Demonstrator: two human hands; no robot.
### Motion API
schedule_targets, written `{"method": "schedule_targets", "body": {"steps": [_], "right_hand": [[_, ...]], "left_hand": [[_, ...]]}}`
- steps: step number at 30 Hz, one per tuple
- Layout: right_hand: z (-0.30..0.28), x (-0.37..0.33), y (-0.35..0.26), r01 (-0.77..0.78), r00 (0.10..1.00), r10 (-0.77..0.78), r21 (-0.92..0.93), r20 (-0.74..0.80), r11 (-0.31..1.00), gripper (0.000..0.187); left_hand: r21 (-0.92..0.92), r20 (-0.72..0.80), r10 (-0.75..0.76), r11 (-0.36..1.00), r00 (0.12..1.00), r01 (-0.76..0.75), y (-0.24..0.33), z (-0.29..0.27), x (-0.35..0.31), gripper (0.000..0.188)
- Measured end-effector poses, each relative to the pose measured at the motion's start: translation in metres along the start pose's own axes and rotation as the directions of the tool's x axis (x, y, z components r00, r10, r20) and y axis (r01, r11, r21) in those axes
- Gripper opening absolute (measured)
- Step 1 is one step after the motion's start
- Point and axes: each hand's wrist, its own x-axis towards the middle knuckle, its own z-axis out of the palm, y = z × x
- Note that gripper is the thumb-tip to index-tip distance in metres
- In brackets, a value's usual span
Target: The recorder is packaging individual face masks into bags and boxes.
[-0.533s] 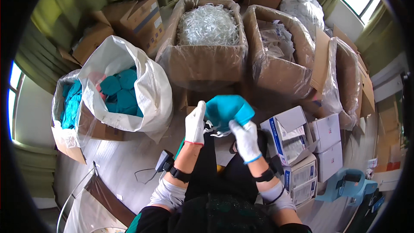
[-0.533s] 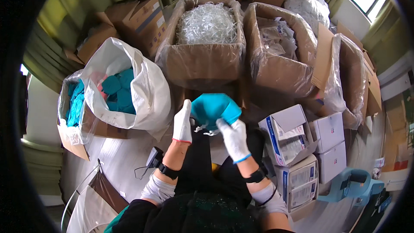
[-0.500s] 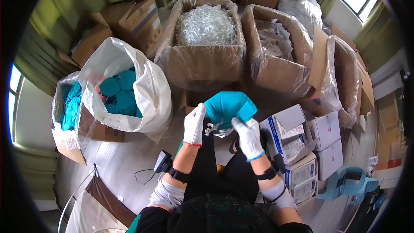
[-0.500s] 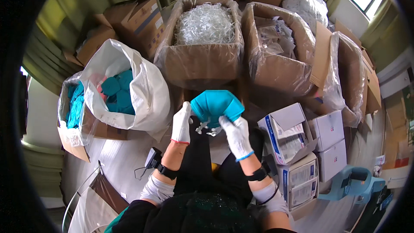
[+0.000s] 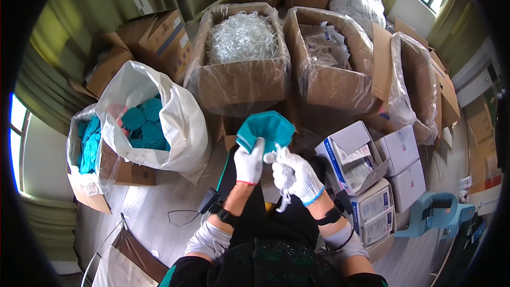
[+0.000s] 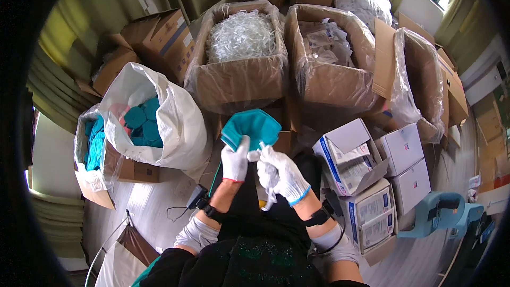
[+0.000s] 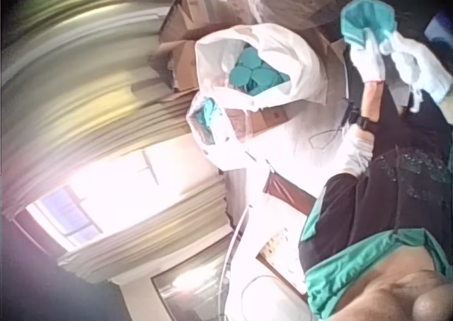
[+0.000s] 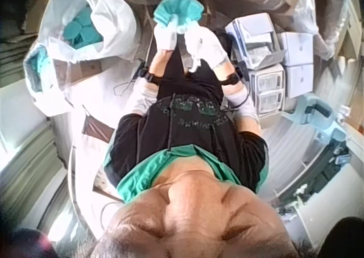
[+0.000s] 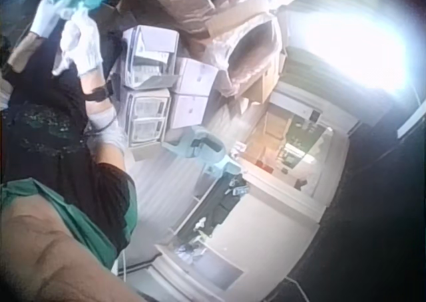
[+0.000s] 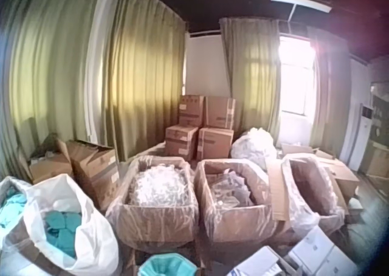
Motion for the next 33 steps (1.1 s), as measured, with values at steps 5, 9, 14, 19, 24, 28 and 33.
{"method": "schedule_targets", "body": {"steps": [5, 9, 14, 19, 24, 28, 33], "right_hand": [[-0.078, 0.075, -0.062, -0.002, 0.591, -0.800, -0.991, 0.107, -0.134, 0.030], [-0.167, 0.034, -0.140, 0.546, 0.508, -0.846, -0.700, -0.161, 0.461, 0.030], [-0.140, -0.014, -0.182, 0.594, 0.625, -0.723, -0.420, -0.295, 0.686, 0.030], [-0.040, 0.017, -0.042, 0.392, 0.913, -0.402, -0.418, 0.067, 0.820, 0.061], [-0.024, 0.019, 0.009, 0.388, 0.921, -0.384, -0.236, 0.066, 0.891, 0.034], [-0.005, 0.010, -0.017, 0.455, 0.858, -0.501, -0.280, -0.116, 0.845, 0.029], [-0.011, 0.007, -0.031, 0.321, 0.860, -0.490, -0.600, -0.140, 0.733, 0.026]], "left_hand": [[0.141, 0.082, -0.219, 0.968, 0.972, 0.206, -0.008, 0.034, -0.045, 0.024], [0.004, 0.266, -0.159, 0.987, 0.951, 0.164, 0.036, 0.028, -0.091, 0.026], [-0.249, 0.391, -0.351, 0.850, 0.851, 0.464, 0.067, -0.017, -0.068, 0.032], [-0.372, 0.839, -0.272, 0.346, 0.472, 0.861, 0.066, -0.006, -0.049, 0.049], [-0.265, 0.957, 0.080, -0.141, 0.278, 0.954, 0.035, 0.008, -0.057, 0.041], [-0.172, 0.560, -0.297, 0.871, 0.774, 0.459, 0.008, -0.032, -0.045, 0.074], [-0.213, 0.571, -0.107, 0.938, 0.814, 0.273, 0.030, -0.049, -0.035, 0.065]]}}
